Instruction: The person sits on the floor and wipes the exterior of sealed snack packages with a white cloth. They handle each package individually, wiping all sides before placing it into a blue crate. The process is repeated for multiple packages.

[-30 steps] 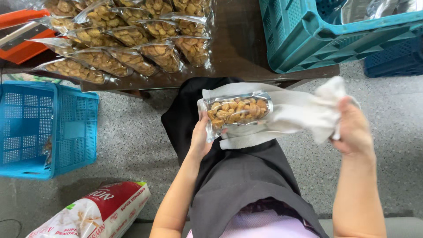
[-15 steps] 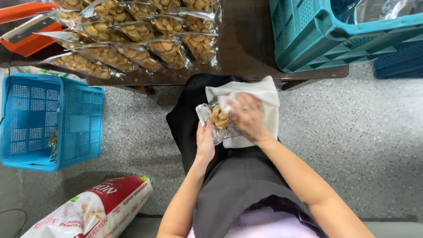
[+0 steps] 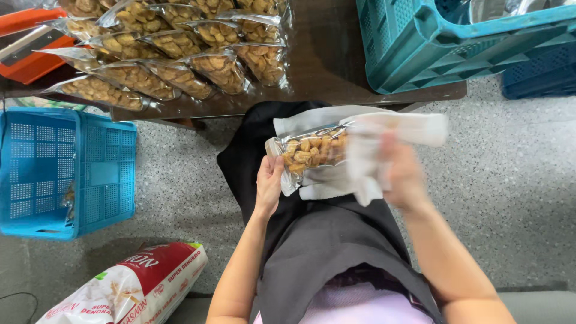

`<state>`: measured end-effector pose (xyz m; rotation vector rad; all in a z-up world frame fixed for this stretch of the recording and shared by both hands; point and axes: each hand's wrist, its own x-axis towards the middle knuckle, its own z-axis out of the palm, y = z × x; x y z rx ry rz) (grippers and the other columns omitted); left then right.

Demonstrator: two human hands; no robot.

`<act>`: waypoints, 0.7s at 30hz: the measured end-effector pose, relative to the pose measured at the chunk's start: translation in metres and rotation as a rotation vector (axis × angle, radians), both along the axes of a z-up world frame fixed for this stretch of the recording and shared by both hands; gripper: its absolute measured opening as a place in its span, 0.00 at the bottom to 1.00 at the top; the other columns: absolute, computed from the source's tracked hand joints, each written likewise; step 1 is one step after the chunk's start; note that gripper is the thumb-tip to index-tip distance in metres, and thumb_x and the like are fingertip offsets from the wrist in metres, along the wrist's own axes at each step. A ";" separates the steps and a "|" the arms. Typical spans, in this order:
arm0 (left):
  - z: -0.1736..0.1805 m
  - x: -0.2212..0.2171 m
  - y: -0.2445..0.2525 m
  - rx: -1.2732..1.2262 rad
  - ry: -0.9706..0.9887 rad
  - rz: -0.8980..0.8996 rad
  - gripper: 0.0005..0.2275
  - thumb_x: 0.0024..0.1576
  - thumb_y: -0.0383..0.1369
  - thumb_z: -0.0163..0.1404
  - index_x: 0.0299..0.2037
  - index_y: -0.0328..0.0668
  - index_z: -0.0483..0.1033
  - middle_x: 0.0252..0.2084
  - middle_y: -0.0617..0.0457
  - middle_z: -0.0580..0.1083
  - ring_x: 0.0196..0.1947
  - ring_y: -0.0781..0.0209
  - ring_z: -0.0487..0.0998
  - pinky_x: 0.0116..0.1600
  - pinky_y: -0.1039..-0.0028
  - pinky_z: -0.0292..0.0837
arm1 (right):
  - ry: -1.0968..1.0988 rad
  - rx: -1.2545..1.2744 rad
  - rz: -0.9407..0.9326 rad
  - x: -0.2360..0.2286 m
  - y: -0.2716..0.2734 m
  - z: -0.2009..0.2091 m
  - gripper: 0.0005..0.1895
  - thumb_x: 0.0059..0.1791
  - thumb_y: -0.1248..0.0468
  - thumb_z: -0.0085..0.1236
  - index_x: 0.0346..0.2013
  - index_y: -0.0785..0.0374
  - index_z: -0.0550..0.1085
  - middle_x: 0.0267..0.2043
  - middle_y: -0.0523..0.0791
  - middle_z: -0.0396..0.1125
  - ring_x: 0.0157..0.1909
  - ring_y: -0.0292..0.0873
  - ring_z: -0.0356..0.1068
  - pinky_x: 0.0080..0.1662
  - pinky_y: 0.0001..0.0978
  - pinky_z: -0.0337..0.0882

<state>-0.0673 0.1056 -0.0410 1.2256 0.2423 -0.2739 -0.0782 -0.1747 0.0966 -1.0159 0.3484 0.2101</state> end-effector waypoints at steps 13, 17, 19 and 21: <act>-0.005 -0.006 0.003 0.001 0.046 0.105 0.09 0.68 0.34 0.47 0.50 0.35 0.74 0.41 0.59 0.74 0.38 0.74 0.71 0.45 0.79 0.69 | -0.729 -1.577 0.133 0.057 0.043 -0.104 0.15 0.56 0.55 0.49 0.50 0.60 0.75 0.50 0.47 0.73 0.58 0.49 0.69 0.66 0.52 0.60; 0.010 0.004 0.007 0.147 -0.048 0.032 0.08 0.70 0.34 0.48 0.45 0.37 0.74 0.37 0.58 0.72 0.37 0.74 0.68 0.42 0.79 0.67 | -0.132 -0.747 -0.010 0.053 -0.026 -0.118 0.19 0.57 0.55 0.47 0.52 0.66 0.78 0.42 0.48 0.73 0.44 0.52 0.67 0.48 0.49 0.66; 0.030 0.012 0.012 0.402 -0.154 -0.012 0.09 0.71 0.33 0.51 0.42 0.36 0.74 0.34 0.55 0.69 0.37 0.69 0.65 0.41 0.76 0.64 | 0.145 -0.051 -0.280 0.041 -0.064 -0.110 0.22 0.59 0.52 0.44 0.56 0.66 0.74 0.48 0.49 0.71 0.48 0.51 0.70 0.54 0.50 0.69; 0.058 0.019 0.022 0.578 -0.626 -0.111 0.03 0.69 0.30 0.51 0.45 0.41 0.74 0.51 0.48 0.73 0.49 0.62 0.75 0.51 0.72 0.73 | 0.128 0.467 -0.526 0.022 -0.100 -0.091 0.25 0.60 0.49 0.41 0.60 0.66 0.70 0.53 0.50 0.70 0.53 0.50 0.72 0.60 0.50 0.72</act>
